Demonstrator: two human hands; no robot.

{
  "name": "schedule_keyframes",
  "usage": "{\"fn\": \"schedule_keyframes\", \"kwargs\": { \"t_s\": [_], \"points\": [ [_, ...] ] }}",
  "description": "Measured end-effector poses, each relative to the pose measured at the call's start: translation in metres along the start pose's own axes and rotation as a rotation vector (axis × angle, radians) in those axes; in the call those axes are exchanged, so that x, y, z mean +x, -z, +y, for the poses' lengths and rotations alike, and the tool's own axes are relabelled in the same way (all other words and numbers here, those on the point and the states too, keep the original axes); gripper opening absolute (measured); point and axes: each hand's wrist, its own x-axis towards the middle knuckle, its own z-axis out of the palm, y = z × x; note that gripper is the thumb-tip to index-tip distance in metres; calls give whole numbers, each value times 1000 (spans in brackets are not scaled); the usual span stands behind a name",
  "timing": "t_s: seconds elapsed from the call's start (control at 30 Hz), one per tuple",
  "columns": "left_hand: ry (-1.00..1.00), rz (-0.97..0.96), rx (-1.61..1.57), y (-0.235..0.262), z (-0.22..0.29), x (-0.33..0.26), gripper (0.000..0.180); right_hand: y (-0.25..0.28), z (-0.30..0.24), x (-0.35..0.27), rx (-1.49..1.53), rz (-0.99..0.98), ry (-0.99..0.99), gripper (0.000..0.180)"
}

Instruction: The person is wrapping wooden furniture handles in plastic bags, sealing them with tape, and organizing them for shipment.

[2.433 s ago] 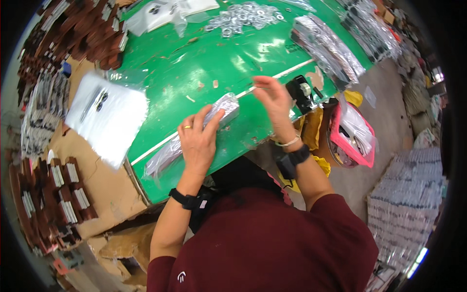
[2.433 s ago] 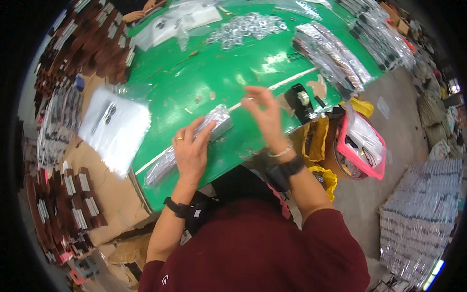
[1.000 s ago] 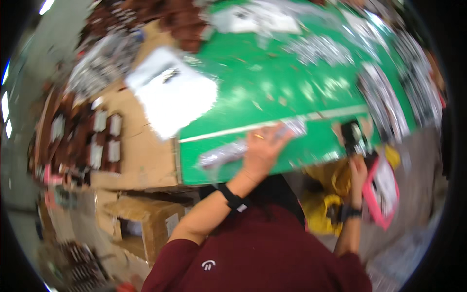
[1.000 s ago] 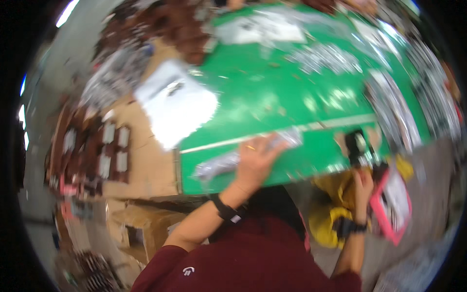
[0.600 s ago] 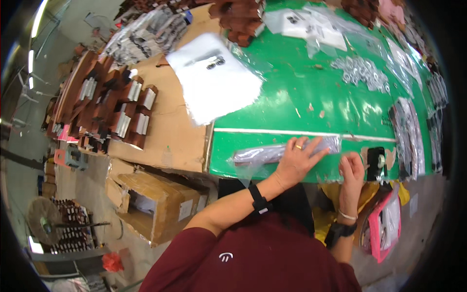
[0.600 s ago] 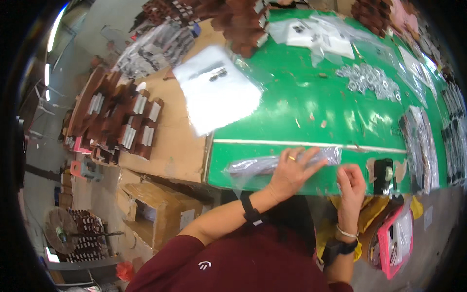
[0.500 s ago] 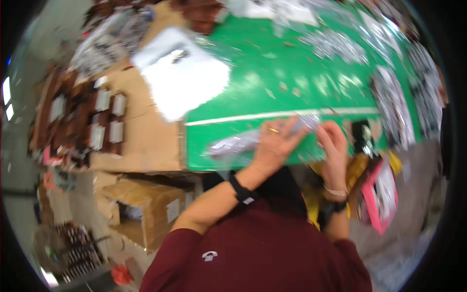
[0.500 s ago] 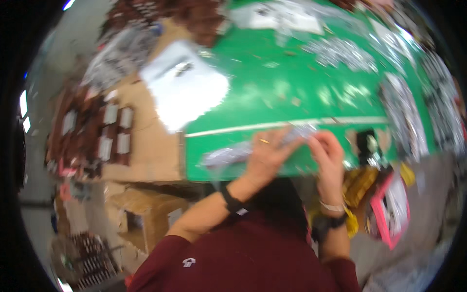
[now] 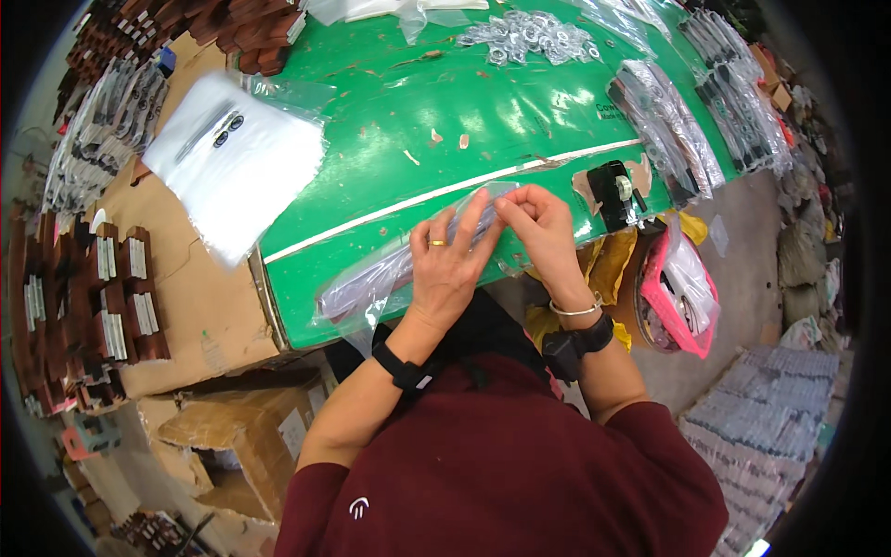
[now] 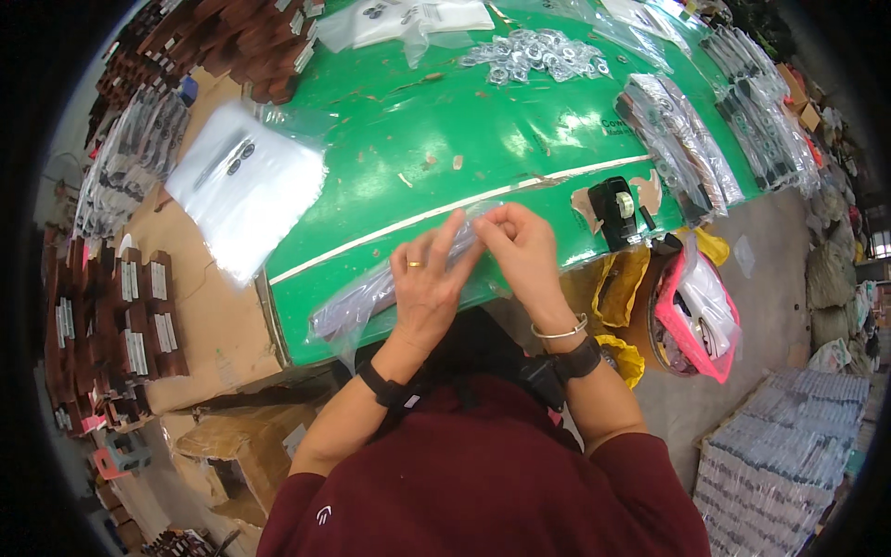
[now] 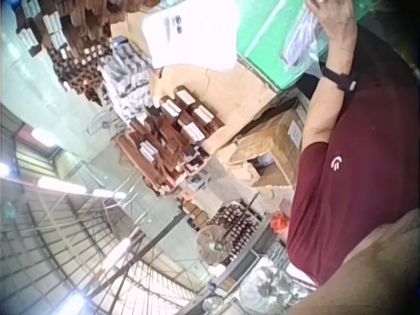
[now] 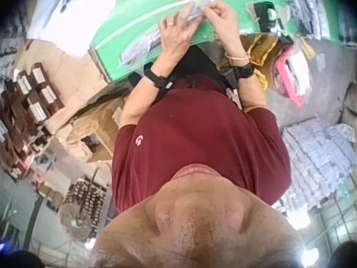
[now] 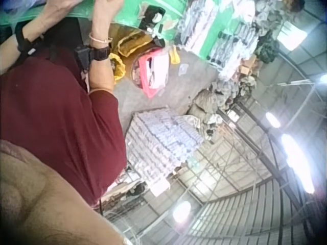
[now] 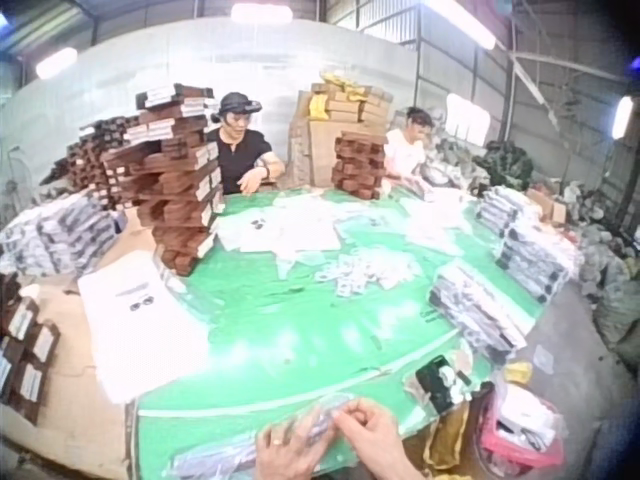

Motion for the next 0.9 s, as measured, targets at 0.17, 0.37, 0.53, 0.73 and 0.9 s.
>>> {"fn": "schedule_keyframes", "kwargs": {
  "t_s": [0.17, 0.37, 0.53, 0.73, 0.9],
  "points": [
    [-48, 12, 62, 1, 1, -2, 45, 0, -4, 3, -253, 59, -22, 22],
    [-61, 9, 72, -1, 6, -4, 44, 3, -9, 2, -391, 72, -14, 25],
    [-49, -48, 70, 3, 5, 0, 44, 8, -1, 4, -385, 67, 19, 26],
    [-4, -65, 35, 3, -2, 6, 41, 18, -26, -8, -9, -80, -81, 33],
    [67, -119, -49, 3, -9, 12, 36, 20, -15, -13, 144, -66, -198, 34]
  ]
}}
